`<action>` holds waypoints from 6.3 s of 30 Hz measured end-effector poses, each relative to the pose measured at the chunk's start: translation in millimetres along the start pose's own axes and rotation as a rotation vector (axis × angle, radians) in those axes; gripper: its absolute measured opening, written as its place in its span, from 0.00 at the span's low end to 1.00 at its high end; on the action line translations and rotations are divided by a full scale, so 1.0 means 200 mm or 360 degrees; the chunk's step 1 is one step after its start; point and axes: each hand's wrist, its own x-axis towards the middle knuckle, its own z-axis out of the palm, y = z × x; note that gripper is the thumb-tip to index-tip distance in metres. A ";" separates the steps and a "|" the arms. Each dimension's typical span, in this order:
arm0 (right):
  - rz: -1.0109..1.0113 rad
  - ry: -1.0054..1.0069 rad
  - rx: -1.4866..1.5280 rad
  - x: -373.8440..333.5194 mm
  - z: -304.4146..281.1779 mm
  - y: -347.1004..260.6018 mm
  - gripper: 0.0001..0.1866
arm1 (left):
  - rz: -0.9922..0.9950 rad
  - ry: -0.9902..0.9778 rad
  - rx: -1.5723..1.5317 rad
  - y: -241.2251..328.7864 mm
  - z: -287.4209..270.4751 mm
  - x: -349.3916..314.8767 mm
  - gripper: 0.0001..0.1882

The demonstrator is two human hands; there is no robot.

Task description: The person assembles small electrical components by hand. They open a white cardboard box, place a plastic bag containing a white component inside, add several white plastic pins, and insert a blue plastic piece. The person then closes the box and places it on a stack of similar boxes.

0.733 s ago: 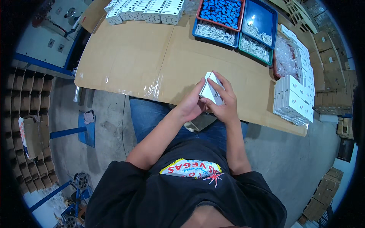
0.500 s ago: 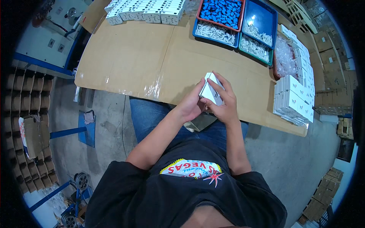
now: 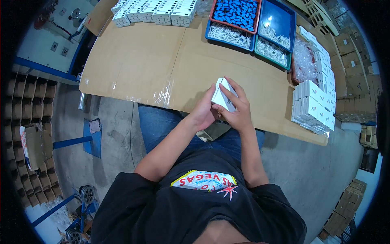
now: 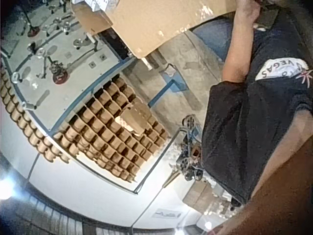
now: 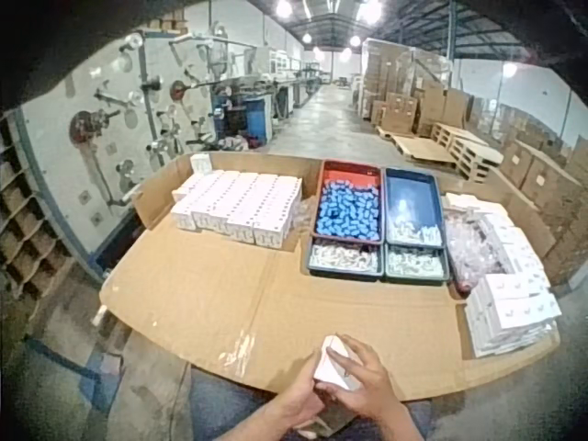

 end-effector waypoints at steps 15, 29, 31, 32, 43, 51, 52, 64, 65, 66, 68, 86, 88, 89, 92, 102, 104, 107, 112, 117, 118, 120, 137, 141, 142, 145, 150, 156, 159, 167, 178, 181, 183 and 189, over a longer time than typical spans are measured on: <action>0.0018 0.0021 0.0092 0.04 0.02 -0.02 0.35 | 0.0075 0.0046 0.0091 0.03 0.01 0.00 0.30; 0.0038 -0.0626 0.0048 0.14 -0.21 -0.08 0.37 | -0.0022 -0.0248 0.0284 0.12 -0.05 -0.06 0.46; 0.0032 -0.0720 0.0059 0.18 -0.23 -0.09 0.37 | 0.0046 -0.0126 0.0123 0.09 -0.02 -0.04 0.47; 0.0064 -0.0719 0.0090 0.19 -0.24 -0.10 0.38 | 0.0082 -0.0065 0.0042 0.08 0.00 -0.04 0.47; 0.0149 -0.0684 0.0262 0.33 -0.26 -0.09 0.27 | 0.0000 -0.0140 -0.0299 0.04 0.02 -0.06 0.40; 0.0482 -0.0934 0.0752 0.41 -0.29 0.03 0.28 | 0.0049 -0.0167 -0.0577 0.05 0.05 -0.07 0.41; 0.0499 -0.0963 0.0777 0.41 -0.29 0.03 0.27 | 0.0056 -0.0191 -0.0608 0.05 0.05 -0.07 0.40; 0.0447 -0.1134 0.0678 0.44 -0.24 0.00 0.25 | 0.0058 -0.0180 -0.0578 0.07 0.07 -0.10 0.39; 0.0446 -0.1141 0.0683 0.44 -0.24 -0.02 0.25 | 0.0056 -0.0183 -0.0574 0.07 0.07 -0.10 0.39; 0.0444 -0.1147 0.0687 0.44 -0.23 -0.03 0.25 | 0.0054 -0.0186 -0.0571 0.07 0.06 -0.10 0.38; 0.0447 -0.1174 0.0658 0.44 -0.22 -0.02 0.25 | 0.0058 -0.0201 -0.0562 0.07 0.05 -0.09 0.38; 0.0451 -0.1151 0.0779 0.38 -0.13 0.01 0.24 | 0.0059 -0.0195 -0.0517 0.05 -0.03 -0.05 0.34; 0.0428 -0.1149 0.0763 0.37 -0.12 0.00 0.24 | 0.0066 -0.0175 -0.0484 0.05 -0.04 -0.05 0.34; 0.0409 -0.1149 0.0749 0.36 -0.12 0.00 0.24 | 0.0056 -0.0169 -0.0487 0.05 -0.04 -0.05 0.33; 0.0411 -0.1096 0.0783 0.34 -0.09 0.03 0.25 | 0.0021 -0.0152 -0.0498 0.04 -0.05 -0.04 0.33; 0.0437 -0.1034 0.0791 0.27 -0.06 0.06 0.25 | -0.0050 -0.0141 -0.0465 0.03 -0.08 -0.03 0.31; 0.0424 -0.1117 0.0722 0.27 -0.07 0.05 0.25 | -0.0066 -0.0173 -0.0468 0.02 -0.11 -0.02 0.31; 0.0394 -0.1182 0.0635 0.25 -0.06 0.07 0.25 | -0.0097 -0.0174 -0.0480 0.00 -0.14 -0.01 0.32; 0.0296 -0.1067 0.0579 0.19 -0.04 0.06 0.24 | -0.0160 -0.0146 -0.0432 -0.02 -0.15 -0.01 0.34; 0.0382 -0.0951 0.0763 0.16 -0.05 0.05 0.27 | -0.0104 -0.0079 -0.0333 -0.01 -0.14 0.00 0.35; 0.0365 -0.0929 0.0747 0.16 -0.05 0.05 0.29 | -0.0087 -0.0079 -0.0299 -0.01 -0.14 0.00 0.35; 0.0332 -0.0886 0.0715 0.15 -0.05 0.04 0.32 | -0.0089 -0.0133 -0.0317 -0.01 -0.14 0.01 0.36; 0.0166 -0.0717 0.0528 0.14 -0.09 -0.01 0.35 | -0.0101 -0.0035 -0.0199 0.04 -0.08 -0.02 0.35; 0.0160 -0.0704 0.0534 0.13 -0.08 -0.01 0.36 | -0.0086 0.0037 -0.0183 0.04 -0.06 -0.03 0.34; 0.0160 -0.0710 0.0534 0.13 -0.08 -0.01 0.36 | -0.0078 0.0048 -0.0177 0.04 -0.06 -0.03 0.34; 0.0136 -0.0720 0.0512 0.12 -0.07 0.00 0.36 | -0.0044 0.0057 -0.0141 0.03 -0.06 -0.04 0.34; 0.0190 -0.0753 0.0558 0.12 -0.07 0.00 0.36 | -0.0017 -0.0016 -0.0201 0.03 -0.07 -0.03 0.34; -0.0080 -0.0748 0.0206 0.14 -0.08 0.04 0.39 | 0.0122 0.0075 -0.0040 0.04 -0.05 -0.04 0.29; 0.0024 -0.0653 0.0354 0.13 -0.08 0.02 0.40 | 0.0132 0.0087 0.0042 0.02 -0.08 -0.04 0.26; 0.1049 0.0326 0.0668 0.09 0.03 0.06 0.26 | 0.0603 0.0167 0.0709 -0.05 -0.04 -0.05 0.17; 0.0938 0.0885 0.0490 0.14 0.10 0.04 0.30 | 0.0880 0.0087 0.0745 -0.18 0.01 -0.04 0.20; 0.0839 0.0967 0.0435 0.13 0.08 0.06 0.32 | 0.0862 0.0080 0.0770 -0.20 0.03 -0.05 0.21; 0.0864 0.0979 0.0454 0.12 0.09 0.06 0.33 | 0.0895 0.0064 0.0775 -0.22 0.04 -0.04 0.21; 0.1098 0.0740 0.0524 0.14 0.08 0.12 0.36 | 0.0775 0.0161 0.0674 -0.21 -0.01 0.00 0.19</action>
